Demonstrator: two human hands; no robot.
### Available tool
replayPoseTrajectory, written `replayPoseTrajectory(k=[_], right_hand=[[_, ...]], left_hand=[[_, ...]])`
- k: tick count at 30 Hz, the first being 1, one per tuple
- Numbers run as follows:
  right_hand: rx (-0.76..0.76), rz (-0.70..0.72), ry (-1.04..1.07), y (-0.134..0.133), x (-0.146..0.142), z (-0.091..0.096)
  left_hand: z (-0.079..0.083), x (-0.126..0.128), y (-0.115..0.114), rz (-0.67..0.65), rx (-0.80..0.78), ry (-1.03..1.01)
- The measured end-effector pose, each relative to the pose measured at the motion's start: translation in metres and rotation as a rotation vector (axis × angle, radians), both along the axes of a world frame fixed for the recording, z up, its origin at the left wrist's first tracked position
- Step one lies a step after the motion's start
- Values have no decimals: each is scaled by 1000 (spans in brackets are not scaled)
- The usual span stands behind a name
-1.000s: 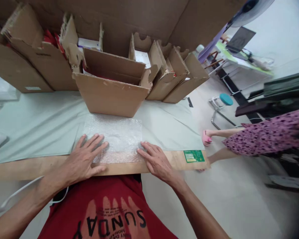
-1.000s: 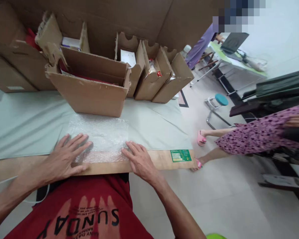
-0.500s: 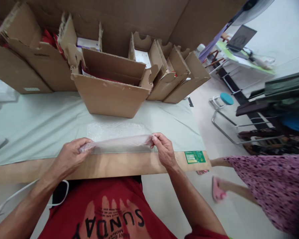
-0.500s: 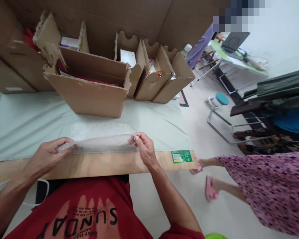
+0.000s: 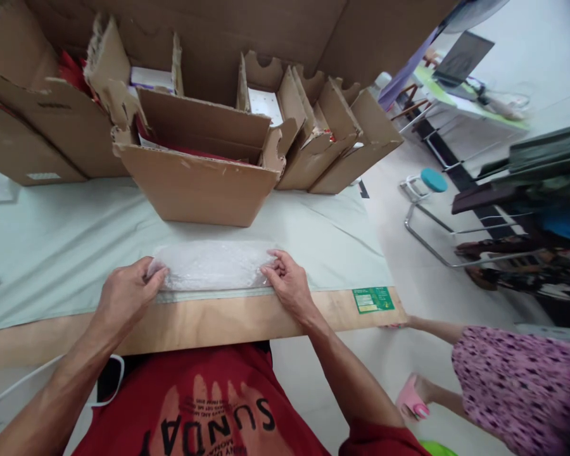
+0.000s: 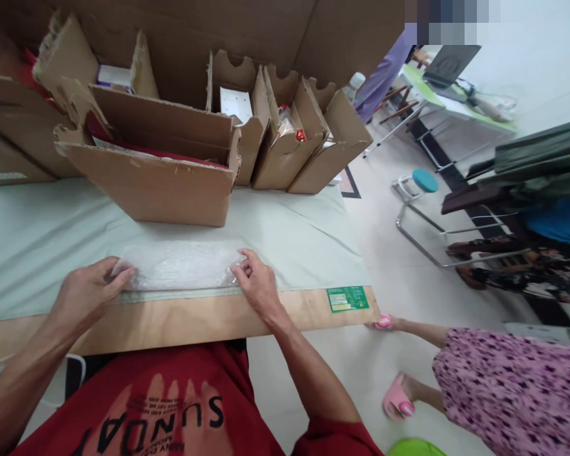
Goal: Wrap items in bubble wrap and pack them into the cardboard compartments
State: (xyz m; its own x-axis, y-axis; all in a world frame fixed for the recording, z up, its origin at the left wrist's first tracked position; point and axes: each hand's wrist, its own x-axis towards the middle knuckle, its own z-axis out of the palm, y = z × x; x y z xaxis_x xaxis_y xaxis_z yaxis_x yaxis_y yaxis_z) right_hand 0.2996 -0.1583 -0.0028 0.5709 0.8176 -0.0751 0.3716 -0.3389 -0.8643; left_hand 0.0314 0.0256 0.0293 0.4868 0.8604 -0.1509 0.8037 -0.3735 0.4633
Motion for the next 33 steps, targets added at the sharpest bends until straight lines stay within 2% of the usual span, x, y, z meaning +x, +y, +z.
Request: replayPoseTrajectory(k=[3,7,11,14,16,18,21,24,27,28,30,33], right_hand=[[-116,-1,-247,-1,-1,3],[-175,65,-460,-3,6,11],[-196,114,-542,15,15,20],[-307,177,-561,35,19,23],[-347,251,-525,40,18,26],[-286,284,-439,35,15,30],[-147,250,-217,19,0,34],[-95,247,0,8,-21,31],[-87,229,66,7,-37,22],[-88,214,76,7,-39,20],[-83,173,121,5,-40,18],[-88,119,308,-3,-40,23]], left_hand=[[-4,4,-2,-53,101,164],[-2,4,-5,-49,255,222],[5,3,-5,8,168,284],[3,4,-4,-14,83,312],[1,4,-3,-39,98,279],[1,5,0,-74,191,192],[8,15,11,-120,366,46],[16,32,22,-118,463,-21],[14,38,15,-131,513,-77],[10,36,7,-182,521,-121],[1,27,-15,-368,509,-235],[-12,15,-44,-616,460,-349]])
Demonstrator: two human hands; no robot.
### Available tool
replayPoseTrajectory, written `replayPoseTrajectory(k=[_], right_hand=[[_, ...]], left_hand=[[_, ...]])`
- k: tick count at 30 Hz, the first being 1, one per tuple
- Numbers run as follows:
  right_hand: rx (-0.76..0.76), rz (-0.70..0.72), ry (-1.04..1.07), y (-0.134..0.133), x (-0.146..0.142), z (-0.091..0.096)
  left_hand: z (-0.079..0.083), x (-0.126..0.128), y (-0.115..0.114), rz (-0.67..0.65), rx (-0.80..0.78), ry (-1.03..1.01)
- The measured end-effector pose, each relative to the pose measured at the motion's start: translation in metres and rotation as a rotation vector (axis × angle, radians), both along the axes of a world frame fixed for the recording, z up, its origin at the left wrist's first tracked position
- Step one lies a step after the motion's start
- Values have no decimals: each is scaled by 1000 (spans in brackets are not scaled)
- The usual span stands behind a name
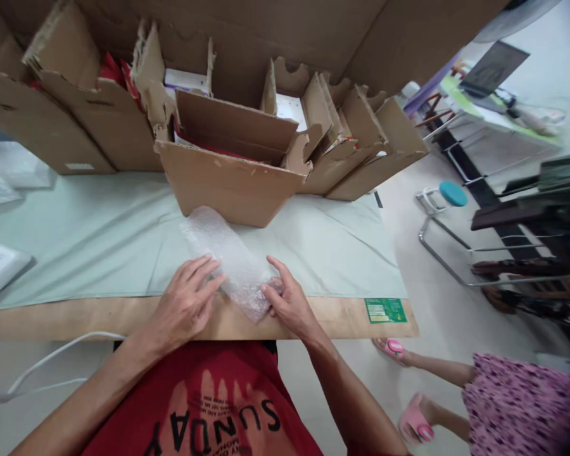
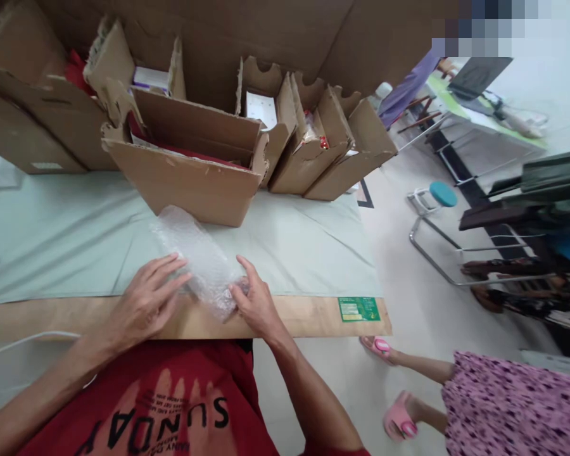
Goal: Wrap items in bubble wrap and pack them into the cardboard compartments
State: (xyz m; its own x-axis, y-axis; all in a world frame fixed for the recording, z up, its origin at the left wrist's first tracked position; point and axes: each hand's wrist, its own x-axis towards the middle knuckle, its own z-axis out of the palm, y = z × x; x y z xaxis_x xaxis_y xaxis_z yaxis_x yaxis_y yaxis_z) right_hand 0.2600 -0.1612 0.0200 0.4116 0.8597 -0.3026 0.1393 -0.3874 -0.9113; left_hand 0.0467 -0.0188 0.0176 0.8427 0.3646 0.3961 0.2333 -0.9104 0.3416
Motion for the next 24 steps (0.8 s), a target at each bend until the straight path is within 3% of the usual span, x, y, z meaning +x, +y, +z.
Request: replayPoseTrajectory(k=[3,8,14,17,20,24], right_hand=[[-65,-56,196,-11,-1,6],[-115,-142,303,-29,-7,11],[46,-118,606,-34,-38,26],[101,-119,683,-26,-48,31],[198,-85,611,-16,-44,31],[356,-13,118,-6,-28,27]], left_hand=[[-5,5,-8,-61,-33,14],[-7,19,1,-129,-100,159],[-1,-6,-27,-145,-117,24],[-3,-13,-43,-53,-231,-150],[-7,-13,-48,168,-466,-211],[-5,-10,-40,436,-791,-86]])
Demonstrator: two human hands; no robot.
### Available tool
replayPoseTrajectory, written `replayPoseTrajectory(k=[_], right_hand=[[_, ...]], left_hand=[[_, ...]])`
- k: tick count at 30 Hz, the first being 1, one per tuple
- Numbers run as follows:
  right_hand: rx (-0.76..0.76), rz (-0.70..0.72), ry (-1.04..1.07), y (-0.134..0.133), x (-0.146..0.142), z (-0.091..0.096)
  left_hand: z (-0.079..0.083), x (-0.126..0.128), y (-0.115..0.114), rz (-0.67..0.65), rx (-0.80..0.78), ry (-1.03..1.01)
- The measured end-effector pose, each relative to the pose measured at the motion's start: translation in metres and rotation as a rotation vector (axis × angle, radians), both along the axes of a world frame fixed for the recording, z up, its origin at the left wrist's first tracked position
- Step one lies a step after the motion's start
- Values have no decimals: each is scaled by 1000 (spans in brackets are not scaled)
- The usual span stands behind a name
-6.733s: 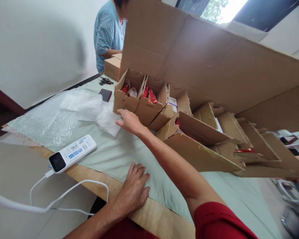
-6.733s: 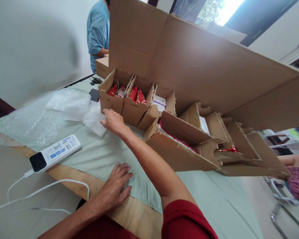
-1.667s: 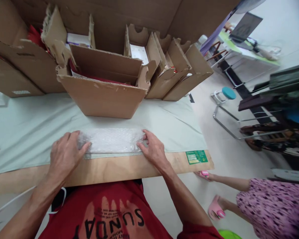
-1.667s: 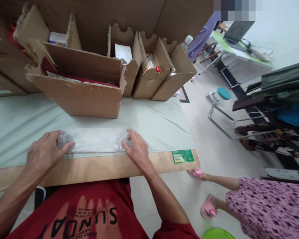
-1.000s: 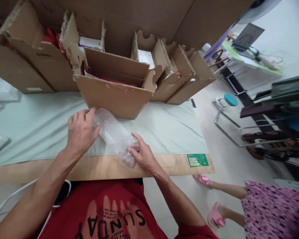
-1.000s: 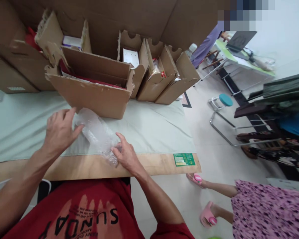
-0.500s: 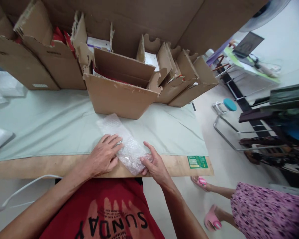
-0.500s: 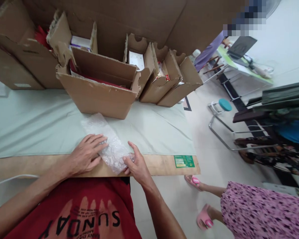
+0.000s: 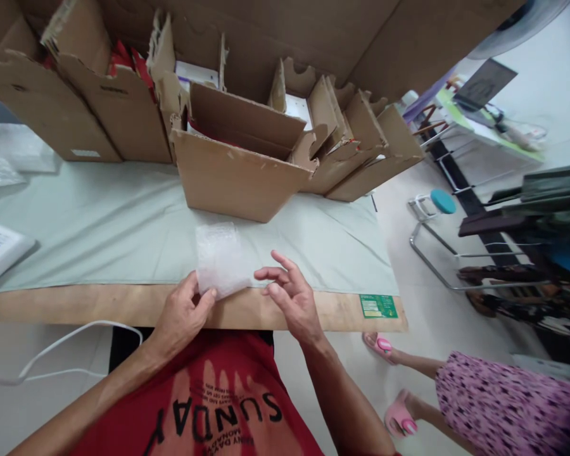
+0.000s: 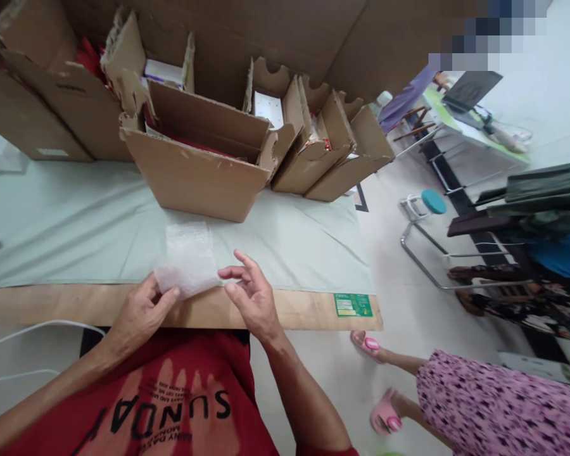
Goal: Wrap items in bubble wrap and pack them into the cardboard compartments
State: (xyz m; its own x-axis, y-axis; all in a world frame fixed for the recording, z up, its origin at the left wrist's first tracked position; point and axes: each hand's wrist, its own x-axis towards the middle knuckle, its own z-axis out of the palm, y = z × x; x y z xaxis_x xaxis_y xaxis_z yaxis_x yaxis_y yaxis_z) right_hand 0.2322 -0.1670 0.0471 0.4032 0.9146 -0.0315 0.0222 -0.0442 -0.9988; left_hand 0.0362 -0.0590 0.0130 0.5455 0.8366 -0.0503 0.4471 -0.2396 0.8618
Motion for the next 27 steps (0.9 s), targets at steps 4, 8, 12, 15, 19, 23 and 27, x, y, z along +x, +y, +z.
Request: replayPoseTrajectory(k=[4,8,12,15,19,23,27], right_hand=[[82,196,-626,14,1,-12],[38,361,-973,25,-7,-28],[-42,416,-1145,27,-7,-34],[-50,435,-1236,29,-4,-34],[-8,450,-1167,36,4,-31],[22,332,-1002,38,8,-24],[99,207,-1108,36,2,-22]], left_hand=[[1,7,16,-32,-96,89],[-7,13,27,-61,172,245],[-8,6,24,10,598,278],[-3,-6,17,-95,789,183],[-2,-18,13,-290,770,107],[-9,-16,17,-111,539,68],[-13,-2,33,39,305,126]])
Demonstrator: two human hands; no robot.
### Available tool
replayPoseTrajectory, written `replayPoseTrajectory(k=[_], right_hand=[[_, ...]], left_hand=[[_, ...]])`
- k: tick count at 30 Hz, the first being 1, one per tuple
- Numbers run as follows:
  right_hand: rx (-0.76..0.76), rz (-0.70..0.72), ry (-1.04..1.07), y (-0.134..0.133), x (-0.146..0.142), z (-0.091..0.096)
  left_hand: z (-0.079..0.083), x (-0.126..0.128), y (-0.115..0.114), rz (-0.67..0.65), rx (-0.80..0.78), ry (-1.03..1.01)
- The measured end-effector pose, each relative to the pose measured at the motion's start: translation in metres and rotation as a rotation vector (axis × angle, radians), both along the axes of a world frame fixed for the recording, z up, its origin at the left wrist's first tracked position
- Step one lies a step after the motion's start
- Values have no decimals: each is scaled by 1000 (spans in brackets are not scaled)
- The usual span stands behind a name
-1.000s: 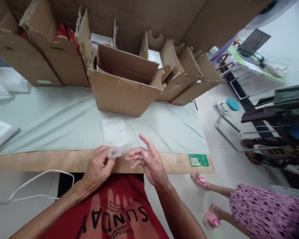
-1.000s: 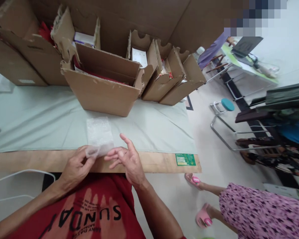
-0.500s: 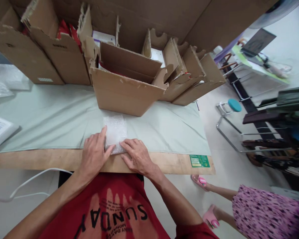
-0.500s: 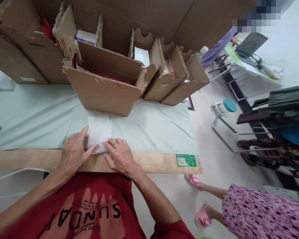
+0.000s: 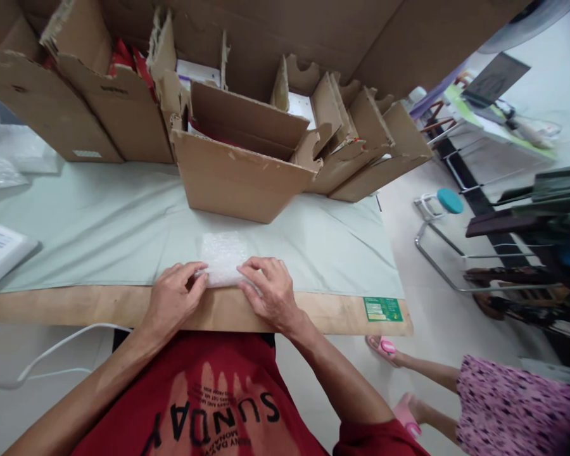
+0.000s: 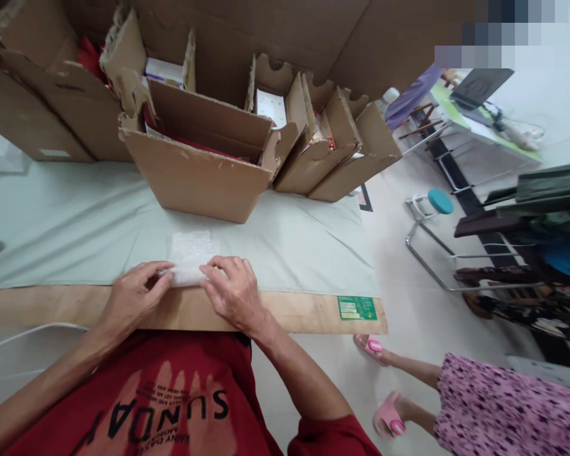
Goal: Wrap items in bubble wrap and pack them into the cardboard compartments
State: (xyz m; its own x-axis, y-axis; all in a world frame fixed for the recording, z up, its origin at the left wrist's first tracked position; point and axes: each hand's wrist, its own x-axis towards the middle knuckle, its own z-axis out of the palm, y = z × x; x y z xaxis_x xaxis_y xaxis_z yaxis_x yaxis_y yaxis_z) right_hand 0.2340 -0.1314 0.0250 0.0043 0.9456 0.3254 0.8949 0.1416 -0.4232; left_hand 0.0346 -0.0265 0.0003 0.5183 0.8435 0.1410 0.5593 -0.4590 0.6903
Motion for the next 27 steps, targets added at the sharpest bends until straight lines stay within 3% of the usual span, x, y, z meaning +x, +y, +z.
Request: replayPoseTrajectory(k=[3,6,8,10,13,15,18,21,25,27], right_hand=[[-48,116,-111,6,-5,-7],[-103,77,-46,15,-4,-15],[-104,-15,120,18,-3,-17],[-106,-108,342,16,-6,-14],[-197,-111,656,9,-15,-5],[-246,-61,743,5,-19,3],[-162,-103,673,5,-11,17],[-136,-121,670,10,9,33],[-404,137,815,21,25,46],[-497,190,777,24,27,51]], left_hand=[[4,11,12,8,-37,-3],[15,11,12,104,-105,-100],[23,6,4,218,-310,-235],[29,2,-7,287,-624,-404],[32,5,-21,220,-1016,-611],[30,11,-24,173,-1117,-705],[28,15,-21,142,-1083,-729],[33,12,-17,3,-945,-568],[47,16,-17,-197,-663,-309],[50,21,-18,-248,-553,-241]])
